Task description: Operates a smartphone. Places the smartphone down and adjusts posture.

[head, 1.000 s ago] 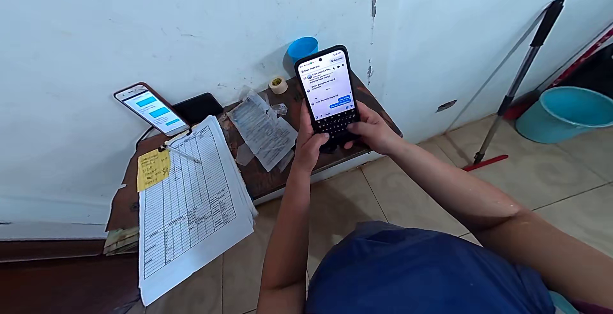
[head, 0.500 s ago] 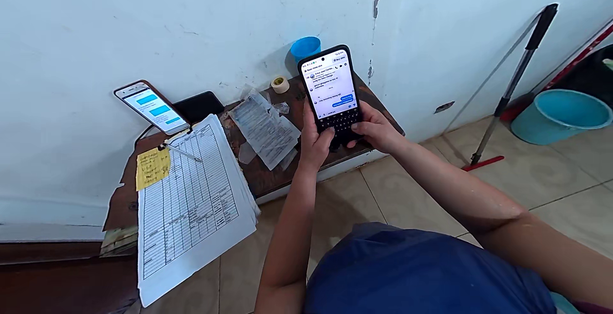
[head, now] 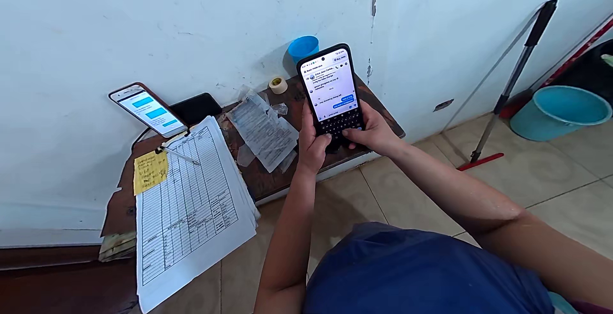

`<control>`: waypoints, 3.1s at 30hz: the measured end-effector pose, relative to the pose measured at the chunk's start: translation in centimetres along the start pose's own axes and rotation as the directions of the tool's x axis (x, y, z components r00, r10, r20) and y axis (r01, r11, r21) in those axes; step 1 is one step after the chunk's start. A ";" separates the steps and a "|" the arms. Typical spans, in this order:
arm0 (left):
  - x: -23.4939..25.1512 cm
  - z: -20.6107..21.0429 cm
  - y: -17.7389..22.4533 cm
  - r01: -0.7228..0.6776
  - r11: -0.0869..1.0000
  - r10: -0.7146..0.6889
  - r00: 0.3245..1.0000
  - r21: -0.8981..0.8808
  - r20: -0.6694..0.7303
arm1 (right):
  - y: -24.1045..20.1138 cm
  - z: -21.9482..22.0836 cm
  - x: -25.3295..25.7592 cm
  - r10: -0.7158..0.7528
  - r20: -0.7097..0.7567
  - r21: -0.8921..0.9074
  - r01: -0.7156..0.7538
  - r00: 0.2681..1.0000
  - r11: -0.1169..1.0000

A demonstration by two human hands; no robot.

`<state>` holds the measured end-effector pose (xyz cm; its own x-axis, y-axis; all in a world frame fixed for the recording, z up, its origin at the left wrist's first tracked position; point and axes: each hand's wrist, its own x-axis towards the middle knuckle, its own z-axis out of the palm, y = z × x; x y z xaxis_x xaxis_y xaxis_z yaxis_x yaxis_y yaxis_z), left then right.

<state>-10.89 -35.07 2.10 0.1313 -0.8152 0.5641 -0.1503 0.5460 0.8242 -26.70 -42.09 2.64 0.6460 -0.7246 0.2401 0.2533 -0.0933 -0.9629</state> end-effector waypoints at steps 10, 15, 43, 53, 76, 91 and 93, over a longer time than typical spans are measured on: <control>0.1 0.1 -0.1 -0.030 0.999 0.030 1.000 0.036 -0.005 | -0.1 0.8 0.3 0.039 -0.149 0.004 -0.039 0.988 0.999; 0.0 0.0 -0.1 -0.014 1.000 0.014 1.000 0.017 -0.009 | -0.2 -0.1 0.0 0.039 -0.011 -0.010 -0.039 0.999 0.999; 0.0 -0.2 -0.5 -0.036 0.999 0.036 0.999 0.018 -0.003 | 0.5 -1.1 0.2 0.024 0.107 0.087 -0.033 0.994 0.996; -0.1 -0.2 -0.5 -0.028 1.000 0.028 1.000 0.005 -0.008 | 0.9 -1.4 0.3 0.030 0.124 0.140 -0.048 0.992 0.989; 0.0 -0.1 -0.3 -0.018 1.000 0.018 1.000 -0.016 -0.005 | 0.4 -1.2 0.1 0.037 0.109 0.102 -0.048 0.993 0.994; -0.2 -0.2 -0.6 -0.045 0.999 0.045 0.999 -0.010 0.007 | 0.2 -0.8 0.0 0.028 0.057 0.046 -0.031 0.998 0.998; -0.2 -0.2 -0.7 -0.068 0.998 0.068 0.998 0.008 0.012 | 0.1 -0.4 -0.1 0.028 0.014 0.010 -0.028 1.000 1.000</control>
<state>-10.63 -35.30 1.45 0.1087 -0.7787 0.6179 -0.1665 0.5985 0.7836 -27.04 -42.35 2.42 0.6629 -0.7171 0.2151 0.2428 -0.0659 -0.9678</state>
